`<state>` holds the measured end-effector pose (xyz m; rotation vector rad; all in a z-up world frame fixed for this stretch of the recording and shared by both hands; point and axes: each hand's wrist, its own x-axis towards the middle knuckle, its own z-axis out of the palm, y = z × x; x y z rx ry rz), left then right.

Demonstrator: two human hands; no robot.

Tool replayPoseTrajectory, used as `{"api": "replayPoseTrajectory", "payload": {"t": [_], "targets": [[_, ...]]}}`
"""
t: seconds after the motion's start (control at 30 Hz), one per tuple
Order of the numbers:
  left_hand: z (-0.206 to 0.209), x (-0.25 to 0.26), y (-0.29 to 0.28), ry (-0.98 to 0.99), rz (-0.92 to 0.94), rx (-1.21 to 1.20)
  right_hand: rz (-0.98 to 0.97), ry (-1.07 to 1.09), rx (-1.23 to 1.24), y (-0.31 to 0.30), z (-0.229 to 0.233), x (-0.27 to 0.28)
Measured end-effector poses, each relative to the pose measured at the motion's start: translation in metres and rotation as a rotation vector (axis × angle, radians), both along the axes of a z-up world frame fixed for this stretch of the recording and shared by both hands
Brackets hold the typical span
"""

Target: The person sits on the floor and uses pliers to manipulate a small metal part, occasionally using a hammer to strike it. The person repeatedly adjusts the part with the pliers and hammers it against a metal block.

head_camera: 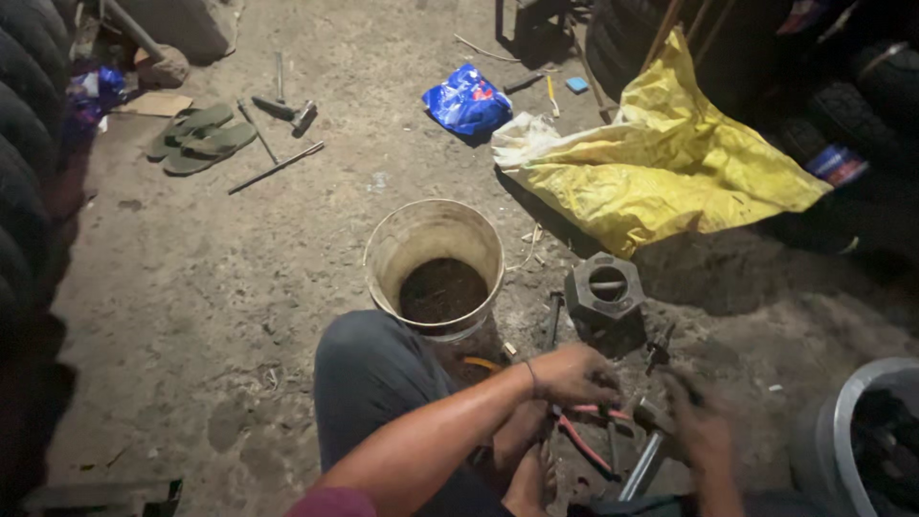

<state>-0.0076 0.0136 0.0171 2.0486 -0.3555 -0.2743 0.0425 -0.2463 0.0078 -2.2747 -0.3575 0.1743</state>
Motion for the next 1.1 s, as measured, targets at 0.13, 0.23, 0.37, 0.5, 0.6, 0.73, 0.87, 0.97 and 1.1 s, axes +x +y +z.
{"api": "replayPoseTrajectory", "payload": {"t": [0.13,0.23,0.37,0.5,0.6,0.73,0.87,0.97,1.1], "targets": [[0.008,0.015,-0.012,-0.088,0.255,-0.373,0.328,-0.016,-0.028,0.051,-0.033,-0.032],[0.001,0.022,0.007,-0.077,0.404,0.171,0.283,0.002,-0.249,0.054,-0.035,-0.045],[-0.029,0.026,-0.012,-0.142,0.204,0.211,0.176,0.069,0.054,-0.010,-0.036,0.001],[-0.039,0.033,-0.037,-0.012,0.109,-0.407,0.339,-0.265,-0.060,-0.010,-0.077,0.012],[-0.027,0.038,-0.040,-0.069,0.290,-0.405,0.579,-0.398,-0.202,0.003,-0.085,-0.002],[-0.027,0.029,-0.022,-0.069,0.363,0.340,-0.049,0.389,-0.135,-0.002,-0.070,-0.001],[-0.049,0.032,-0.031,0.017,0.247,-0.139,-0.075,0.161,-0.012,-0.023,-0.079,0.013],[-0.063,0.043,-0.044,0.110,0.235,-0.371,0.109,-0.447,-0.317,-0.025,-0.088,0.006],[-0.071,0.042,-0.045,0.256,0.302,-0.458,0.390,-0.329,-0.233,-0.002,-0.055,-0.017]]}}
